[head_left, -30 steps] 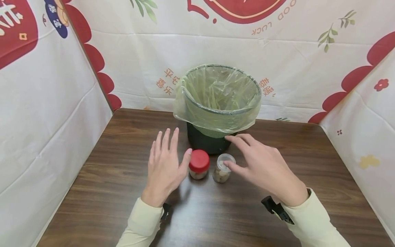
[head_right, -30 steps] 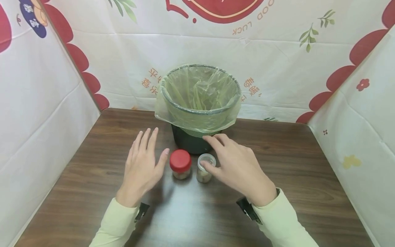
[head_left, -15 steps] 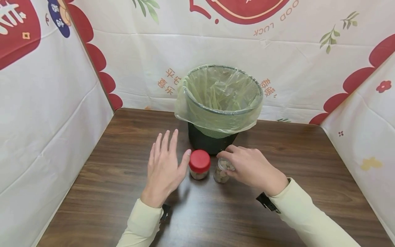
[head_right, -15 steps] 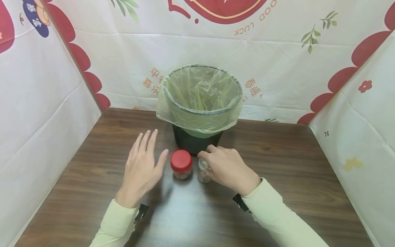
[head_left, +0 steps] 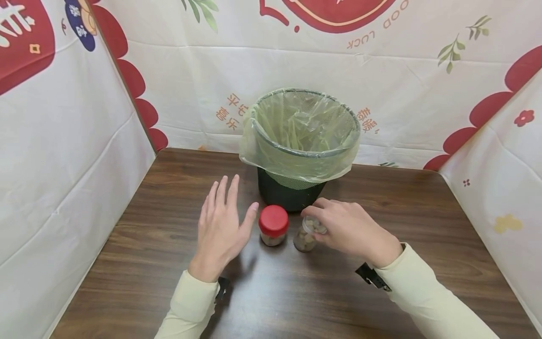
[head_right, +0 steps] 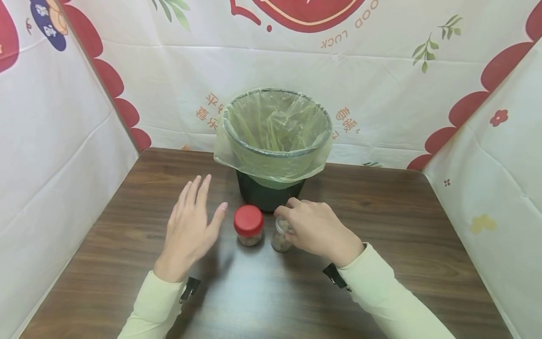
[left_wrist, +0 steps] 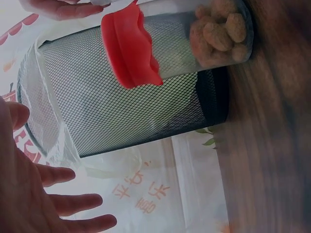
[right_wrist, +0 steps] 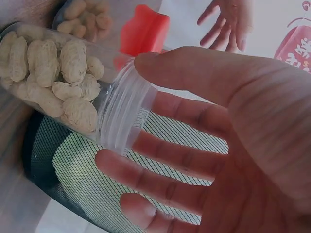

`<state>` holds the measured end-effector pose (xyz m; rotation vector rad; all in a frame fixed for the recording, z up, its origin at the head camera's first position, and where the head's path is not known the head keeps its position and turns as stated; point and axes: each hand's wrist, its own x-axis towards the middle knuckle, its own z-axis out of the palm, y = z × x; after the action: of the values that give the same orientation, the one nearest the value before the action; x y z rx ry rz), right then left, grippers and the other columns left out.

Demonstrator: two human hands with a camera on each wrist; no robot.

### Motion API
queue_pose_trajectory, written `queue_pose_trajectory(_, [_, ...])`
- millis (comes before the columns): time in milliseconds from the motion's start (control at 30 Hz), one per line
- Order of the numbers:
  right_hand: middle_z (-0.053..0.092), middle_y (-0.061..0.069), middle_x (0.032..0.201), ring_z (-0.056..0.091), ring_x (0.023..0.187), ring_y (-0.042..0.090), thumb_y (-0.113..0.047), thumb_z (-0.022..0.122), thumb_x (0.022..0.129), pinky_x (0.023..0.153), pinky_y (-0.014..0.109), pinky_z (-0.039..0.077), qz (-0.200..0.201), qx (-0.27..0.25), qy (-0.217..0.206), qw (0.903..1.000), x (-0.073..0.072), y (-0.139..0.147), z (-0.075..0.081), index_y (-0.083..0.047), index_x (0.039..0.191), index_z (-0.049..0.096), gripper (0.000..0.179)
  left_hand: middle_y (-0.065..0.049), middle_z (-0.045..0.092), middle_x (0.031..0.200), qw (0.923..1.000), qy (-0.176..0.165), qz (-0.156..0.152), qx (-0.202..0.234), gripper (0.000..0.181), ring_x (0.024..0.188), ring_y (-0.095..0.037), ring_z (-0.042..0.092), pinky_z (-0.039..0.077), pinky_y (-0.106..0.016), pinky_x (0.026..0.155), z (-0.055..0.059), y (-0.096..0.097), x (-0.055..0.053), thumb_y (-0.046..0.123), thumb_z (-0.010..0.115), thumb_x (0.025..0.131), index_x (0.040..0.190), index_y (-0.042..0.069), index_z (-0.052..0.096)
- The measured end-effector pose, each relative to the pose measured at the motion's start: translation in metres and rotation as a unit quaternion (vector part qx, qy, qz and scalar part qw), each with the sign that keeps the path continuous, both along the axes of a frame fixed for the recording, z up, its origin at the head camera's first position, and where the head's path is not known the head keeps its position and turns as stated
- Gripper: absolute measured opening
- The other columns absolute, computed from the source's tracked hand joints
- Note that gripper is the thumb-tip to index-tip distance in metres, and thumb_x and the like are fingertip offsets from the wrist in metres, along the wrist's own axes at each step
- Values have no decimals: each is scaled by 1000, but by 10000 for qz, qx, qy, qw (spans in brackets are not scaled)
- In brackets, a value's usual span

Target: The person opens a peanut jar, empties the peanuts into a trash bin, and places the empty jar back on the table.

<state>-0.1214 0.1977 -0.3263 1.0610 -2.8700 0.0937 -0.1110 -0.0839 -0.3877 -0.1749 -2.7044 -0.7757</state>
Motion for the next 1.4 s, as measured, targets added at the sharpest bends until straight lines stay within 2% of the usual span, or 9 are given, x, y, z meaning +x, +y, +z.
queue_pose_trajectory(200, [72, -1, 114, 69, 81, 14, -21, 91, 84, 60, 40, 57, -64, -191, 89, 9998, 4, 8, 18, -23, 125, 76, 44, -16, 36, 173, 9998, 191, -9, 67, 82, 161, -40, 32, 34, -63, 127, 10, -3, -2, 62, 51, 105, 170, 16, 33])
queue_pose_trajectory(367, [73, -1, 120, 72, 86, 15, -22, 89, 84, 65, 44, 59, -125, -492, 338, 9981, 11, 14, 40, -24, 129, 75, 47, -12, 33, 176, 9992, 319, -144, 195, 87, 163, -37, 29, 32, -63, 128, 22, -4, -2, 69, 52, 102, 171, 20, 31])
queue_pose_trajectory(600, [72, -5, 123, 69, 86, 12, -22, 88, 80, 66, 43, 56, 69, -1247, 976, 9874, 22, 19, 68, -23, 130, 73, 51, -6, 29, 179, 9950, 527, -791, 309, 97, 166, -33, 24, 27, -59, 132, 47, 10, 6, 72, 60, 96, 172, 21, 29])
queue_pose_trajectory(733, [70, -5, 125, 67, 92, 8, -18, 88, 79, 73, 30, 56, 312, -1722, 1174, 9775, 27, 20, 75, -20, 131, 73, 54, -7, 33, 177, 9893, 828, -1196, 107, 105, 166, -32, 27, 29, -56, 132, 60, 23, 13, 72, 70, 90, 171, 18, 32])
queue_pose_trajectory(833, [71, -3, 127, 65, 94, 6, -14, 88, 79, 80, 17, 52, 500, -2210, 1126, 9675, 29, 18, 76, -17, 131, 73, 55, -10, 39, 173, 9809, 1171, -1551, -51, 110, 163, -33, 34, 34, -55, 130, 65, 33, 16, 71, 80, 85, 169, 14, 36])
queue_pose_trajectory(933, [71, -2, 128, 63, 96, 4, -13, 87, 80, 86, 11, 49, 579, -2698, 901, 9569, 30, 15, 73, -15, 131, 73, 53, -13, 51, 164, 9675, 1620, -1940, -112, 110, 155, -33, 47, 42, -51, 126, 65, 39, 17, 63, 90, 80, 163, 8, 44])
queue_pose_trajectory(1067, [72, 0, 127, 65, 97, 5, -11, 87, 81, 87, 12, 52, 651, -3178, 607, 9440, 30, 12, 64, -12, 130, 73, 51, -12, 66, 145, 9516, 2047, -2294, 22, 90, 135, -28, 64, 51, -40, 118, 59, 42, 17, 40, 97, 80, 151, 3, 57])
queue_pose_trajectory(1200, [71, 0, 128, 66, 97, 6, -8, 89, 81, 86, 14, 55, 724, -3329, 328, 9396, 28, 11, 54, -11, 132, 72, 53, -9, 72, 132, 9465, 2143, -2405, 199, 68, 122, -24, 69, 55, -34, 111, 52, 40, 16, 20, 95, 84, 142, 2, 64])
queue_pose_trajectory(1400, [70, 0, 130, 68, 99, 6, -4, 91, 80, 89, 16, 56, 801, -3203, 82, 9439, 23, 14, 43, -12, 134, 70, 59, -8, 74, 129, 9431, 2230, -2466, 0, 62, 120, -23, 70, 55, -35, 110, 45, 36, 15, 19, 94, 85, 137, 0, 67])
